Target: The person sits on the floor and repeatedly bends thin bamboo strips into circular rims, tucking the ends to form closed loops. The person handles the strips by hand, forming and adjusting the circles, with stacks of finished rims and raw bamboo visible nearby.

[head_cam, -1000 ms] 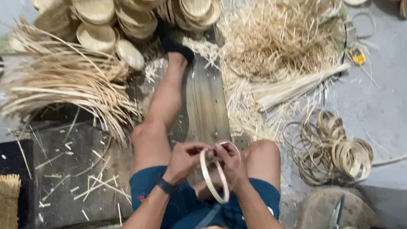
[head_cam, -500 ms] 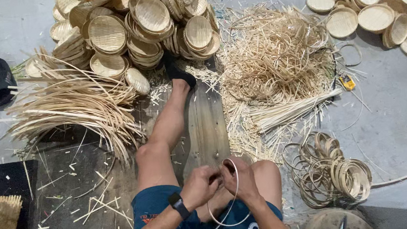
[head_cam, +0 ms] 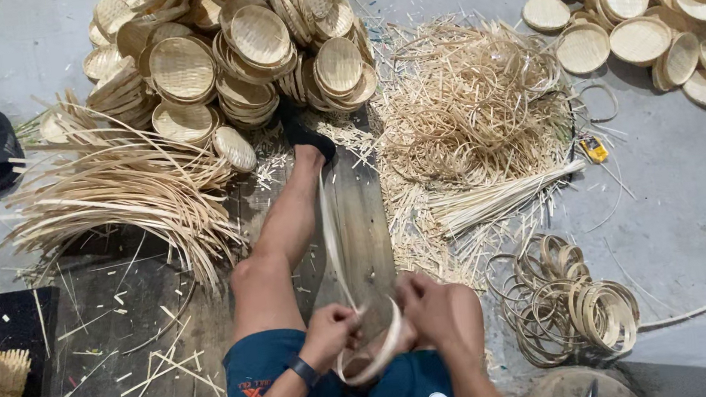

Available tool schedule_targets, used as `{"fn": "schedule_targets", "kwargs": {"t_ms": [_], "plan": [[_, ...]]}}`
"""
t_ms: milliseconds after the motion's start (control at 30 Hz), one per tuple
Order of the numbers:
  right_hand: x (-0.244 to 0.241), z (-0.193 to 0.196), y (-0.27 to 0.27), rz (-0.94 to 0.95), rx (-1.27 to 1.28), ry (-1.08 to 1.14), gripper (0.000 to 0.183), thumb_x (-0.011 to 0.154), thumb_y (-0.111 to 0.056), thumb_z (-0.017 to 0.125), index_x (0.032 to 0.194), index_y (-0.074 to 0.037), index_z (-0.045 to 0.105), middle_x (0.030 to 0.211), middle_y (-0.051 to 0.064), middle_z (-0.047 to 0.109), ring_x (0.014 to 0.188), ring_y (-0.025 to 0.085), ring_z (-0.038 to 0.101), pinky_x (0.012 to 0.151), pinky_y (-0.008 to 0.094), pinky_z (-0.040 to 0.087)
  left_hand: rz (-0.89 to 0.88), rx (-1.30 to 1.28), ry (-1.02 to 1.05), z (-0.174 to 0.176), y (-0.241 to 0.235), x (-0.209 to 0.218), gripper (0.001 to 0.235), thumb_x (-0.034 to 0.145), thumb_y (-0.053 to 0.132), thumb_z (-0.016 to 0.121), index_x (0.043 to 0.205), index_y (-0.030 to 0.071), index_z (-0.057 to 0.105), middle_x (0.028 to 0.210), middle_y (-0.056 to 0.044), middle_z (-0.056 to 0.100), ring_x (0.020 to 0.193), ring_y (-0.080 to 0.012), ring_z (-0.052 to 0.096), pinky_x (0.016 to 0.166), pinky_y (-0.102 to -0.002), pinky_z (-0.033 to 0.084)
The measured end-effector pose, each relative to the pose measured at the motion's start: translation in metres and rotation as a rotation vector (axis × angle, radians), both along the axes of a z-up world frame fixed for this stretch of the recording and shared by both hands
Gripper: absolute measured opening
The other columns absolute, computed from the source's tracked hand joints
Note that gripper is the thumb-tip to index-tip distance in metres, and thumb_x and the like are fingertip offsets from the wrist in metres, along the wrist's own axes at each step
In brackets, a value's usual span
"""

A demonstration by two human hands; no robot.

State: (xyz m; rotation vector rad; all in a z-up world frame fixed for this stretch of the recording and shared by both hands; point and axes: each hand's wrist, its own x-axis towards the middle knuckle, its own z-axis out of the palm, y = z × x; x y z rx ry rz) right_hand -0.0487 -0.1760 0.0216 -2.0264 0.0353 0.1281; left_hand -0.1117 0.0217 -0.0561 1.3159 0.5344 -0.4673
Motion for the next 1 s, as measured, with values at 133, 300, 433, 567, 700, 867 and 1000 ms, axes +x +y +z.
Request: {"fn": "schedule_targets", "kwargs": {"t_ms": [133,300,433,567,700,867,1000], "plan": [[-0.041,-0.01,0.018,0.194,-0.025,-0.248,0.024,0.092,-0.014,0.068,0.11,0.0,0.076,0.087,0.014,0.077,0.075,0.019,0.074,0.065,0.032,0.06,0.13,-0.229,0.024,-0.015,-0.004,0.01,0.018,0.093,0.011,0.072,0.099,-0.005,0.065,0.078,-0.011,0.07,0.063,-0.0179,0.067,0.056,-0.031,0.058],[-0.039,0.003,0.035,0.074,-0.116,0.0,0.025,0.091,-0.016,0.068,0.113,-0.006,0.076,0.083,0.013,0.078,0.072,0.018,0.076,0.064,0.032,0.06,0.146,-0.324,-0.034,-0.01,-0.024,0.011,0.012,0.093,0.005,0.069,0.098,-0.005,0.064,0.083,-0.01,0.07,0.068,-0.0163,0.069,0.06,-0.032,0.061],[-0.033,-0.009,0.034,0.138,0.145,-0.042,0.023,0.092,-0.017,0.073,0.106,-0.001,0.078,0.087,0.008,0.079,0.076,0.015,0.074,0.066,0.029,0.059,0.141,-0.418,0.018,-0.001,-0.023,0.01,0.01,0.089,-0.004,0.065,0.098,-0.005,0.063,0.087,-0.012,0.072,0.07,-0.0214,0.072,0.065,-0.035,0.063],[-0.032,-0.033,0.016,0.114,0.624,0.366,0.021,0.094,-0.016,0.074,0.107,-0.001,0.081,0.072,0.001,0.067,0.059,0.008,0.053,0.052,0.023,0.041,0.135,-0.66,0.101,0.008,-0.006,0.012,0.012,0.096,0.005,0.065,0.1,-0.006,0.062,0.087,-0.015,0.07,0.072,-0.0229,0.072,0.069,-0.036,0.064],[-0.033,-0.037,0.008,0.079,0.815,0.478,0.012,0.092,-0.01,0.075,0.094,0.002,0.075,0.069,0.0,0.063,0.057,0.007,0.052,0.051,0.023,0.04,0.118,-0.575,0.134,0.017,-0.007,0.009,0.01,0.097,0.004,0.065,0.102,-0.004,0.063,0.087,-0.014,0.071,0.072,-0.0211,0.071,0.064,-0.033,0.06],[-0.031,-0.015,0.015,-0.044,0.187,-0.073,0.006,0.083,-0.006,0.076,0.084,-0.002,0.08,0.068,-0.001,0.059,0.058,0.006,0.05,0.052,0.022,0.04,0.118,-0.511,0.149,0.028,-0.007,0.008,0.008,0.095,0.004,0.063,0.102,0.001,0.061,0.083,-0.008,0.068,0.064,-0.0167,0.065,0.056,-0.03,0.056],[-0.031,0.005,0.02,0.059,0.127,-0.146,0.011,0.075,-0.001,0.079,0.086,-0.002,0.078,0.07,0.0,0.057,0.063,0.007,0.052,0.055,0.023,0.041,0.128,-0.699,0.211,0.044,0.001,0.01,0.008,0.096,0.008,0.068,0.095,0.004,0.062,0.072,-0.004,0.061,0.057,-0.0124,0.056,0.048,-0.025,0.045]]}}
